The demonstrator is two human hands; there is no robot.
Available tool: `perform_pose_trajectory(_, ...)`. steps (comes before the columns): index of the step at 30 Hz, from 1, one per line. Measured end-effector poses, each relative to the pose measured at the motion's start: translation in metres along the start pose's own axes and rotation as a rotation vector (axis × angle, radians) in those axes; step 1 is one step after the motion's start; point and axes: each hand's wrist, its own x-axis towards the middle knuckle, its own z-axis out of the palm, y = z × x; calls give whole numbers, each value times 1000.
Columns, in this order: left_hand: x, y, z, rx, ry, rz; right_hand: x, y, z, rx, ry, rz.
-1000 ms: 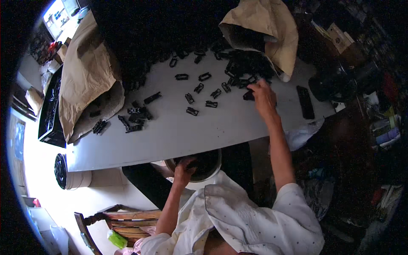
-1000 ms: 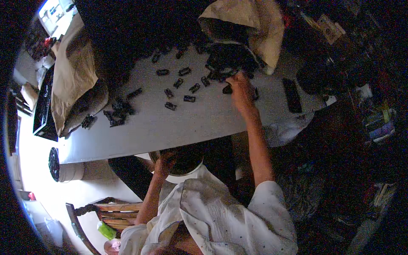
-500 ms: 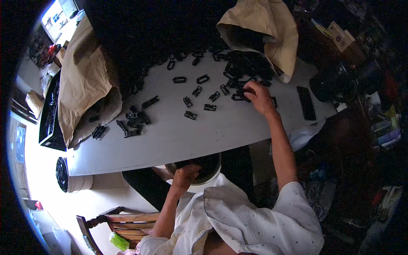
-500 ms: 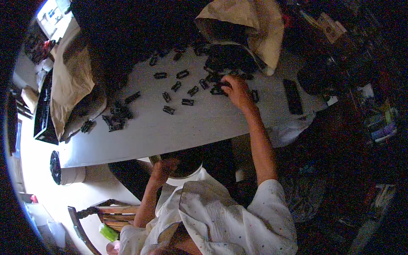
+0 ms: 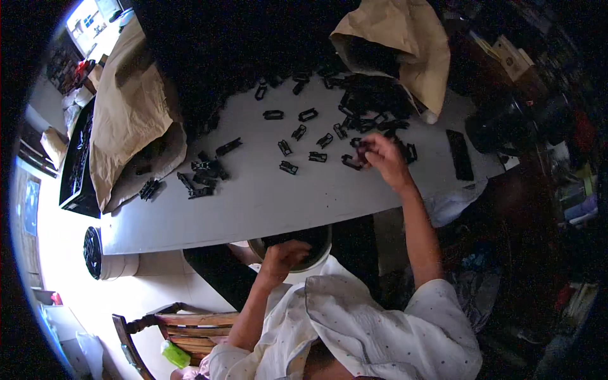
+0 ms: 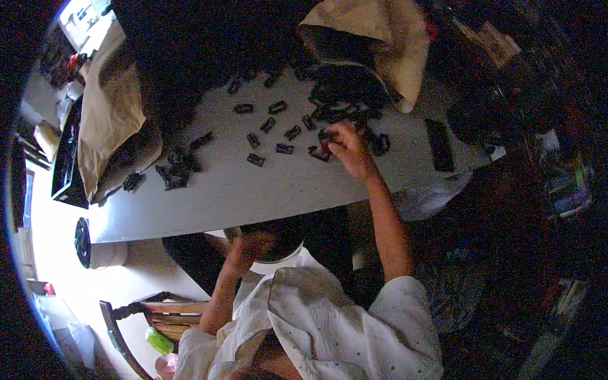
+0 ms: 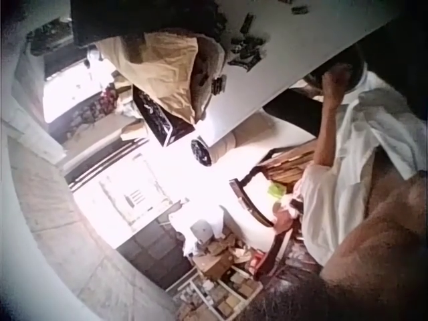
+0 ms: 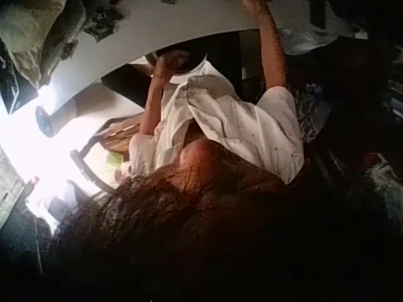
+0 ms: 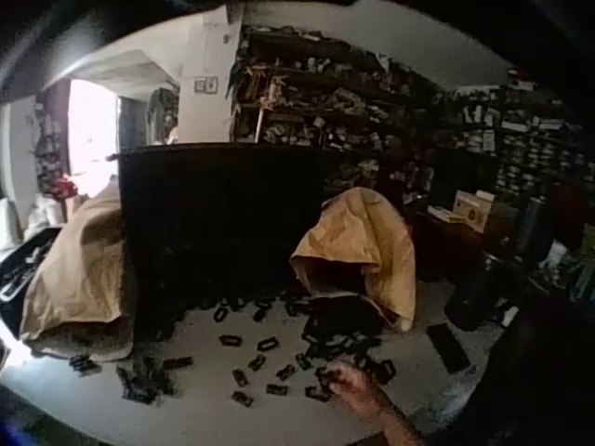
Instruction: Sorting and inspecting small black plastic buckles or components on a workbench.
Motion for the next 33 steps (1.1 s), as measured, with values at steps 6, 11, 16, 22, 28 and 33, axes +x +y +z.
perform_pose_trajectory(6, 34, 70, 22, -289, 175, 54, -27, -40, 36, 86, -431, 295)
perform_pose_trajectory(11, 65, 73, 29, -293, 240, 191, -51, -52, 68, -221, -523, -40)
perform_pose_trajectory(16, 66, 63, 22, -449, 311, 137, -56, -47, 88, -416, -245, -352)
perform_pose_trajectory(22, 55, 62, -17, -226, 513, 243, -19, -49, 115, -648, 37, -363)
perform_pose_trajectory(28, 38, 46, -105, 431, 905, 483, 2, -42, 142, -869, -14, -286)
perform_pose_trajectory(33, 36, 62, -142, 770, 1020, 419, 12, 0, 160, -959, -3, -259)
